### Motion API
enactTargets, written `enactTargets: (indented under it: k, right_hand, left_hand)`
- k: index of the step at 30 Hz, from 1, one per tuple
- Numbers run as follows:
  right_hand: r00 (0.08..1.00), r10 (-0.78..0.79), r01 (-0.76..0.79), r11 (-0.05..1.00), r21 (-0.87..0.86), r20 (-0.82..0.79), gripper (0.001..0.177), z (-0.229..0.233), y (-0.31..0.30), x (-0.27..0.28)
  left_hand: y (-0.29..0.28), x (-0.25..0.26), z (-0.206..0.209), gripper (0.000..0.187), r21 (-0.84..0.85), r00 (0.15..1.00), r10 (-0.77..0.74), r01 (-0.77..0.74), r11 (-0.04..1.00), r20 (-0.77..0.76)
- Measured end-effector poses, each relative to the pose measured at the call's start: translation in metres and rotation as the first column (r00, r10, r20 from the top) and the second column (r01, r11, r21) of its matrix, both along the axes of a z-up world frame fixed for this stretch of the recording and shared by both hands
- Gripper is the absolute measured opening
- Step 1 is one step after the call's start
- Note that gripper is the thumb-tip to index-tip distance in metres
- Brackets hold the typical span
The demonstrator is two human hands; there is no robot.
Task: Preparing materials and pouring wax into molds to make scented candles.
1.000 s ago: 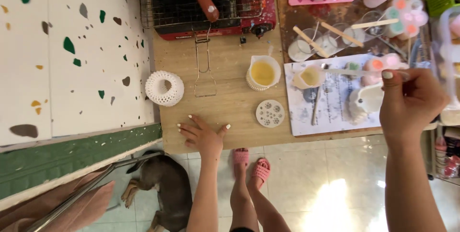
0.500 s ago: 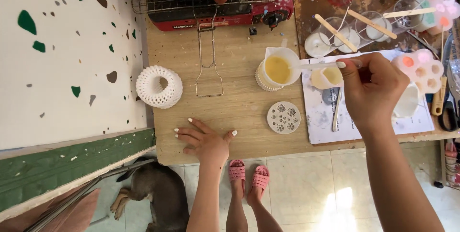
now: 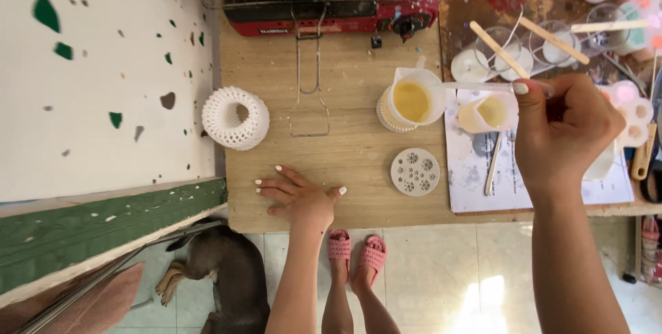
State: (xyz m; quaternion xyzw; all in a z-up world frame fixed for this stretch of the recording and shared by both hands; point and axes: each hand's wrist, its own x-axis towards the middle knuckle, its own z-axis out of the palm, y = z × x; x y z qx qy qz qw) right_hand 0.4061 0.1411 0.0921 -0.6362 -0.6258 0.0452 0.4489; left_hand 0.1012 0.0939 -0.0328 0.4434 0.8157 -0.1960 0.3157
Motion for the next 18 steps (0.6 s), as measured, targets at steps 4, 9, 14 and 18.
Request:
enactTargets:
  k: [4, 9, 14, 18]
  right_hand:
    - [1.0, 0.015, -0.015, 1.0, 0.007, -0.01, 0.037, 0.01, 0.003, -0.007]
    - [0.997, 0.0, 0.006, 0.997, -0.072, 0.078, 0.031, -0.022, -0.005, 0.0]
    - [0.997, 0.065, -0.062, 0.996, -0.068, 0.05, 0.031, -0.032, 0.0, -0.008]
    - [0.997, 0.046, -0.04, 0.995, -0.087, 0.066, 0.028, -0.035, 0.001, -0.012]
  left_hand:
    - [0.007, -0.001, 0.01, 0.145, -0.011, 1.0, 0.014, -0.014, 1.0, 0.01]
    - [0.009, -0.001, 0.005, 0.15, -0.052, 0.999, 0.027, -0.025, 0.998, 0.036]
    - [0.009, -0.002, -0.003, 0.149, -0.042, 0.998, 0.04, -0.038, 0.998, 0.038]
    - [0.013, -0.001, -0.001, 0.15, -0.081, 0.999, 0.038, -0.036, 0.996, 0.021]
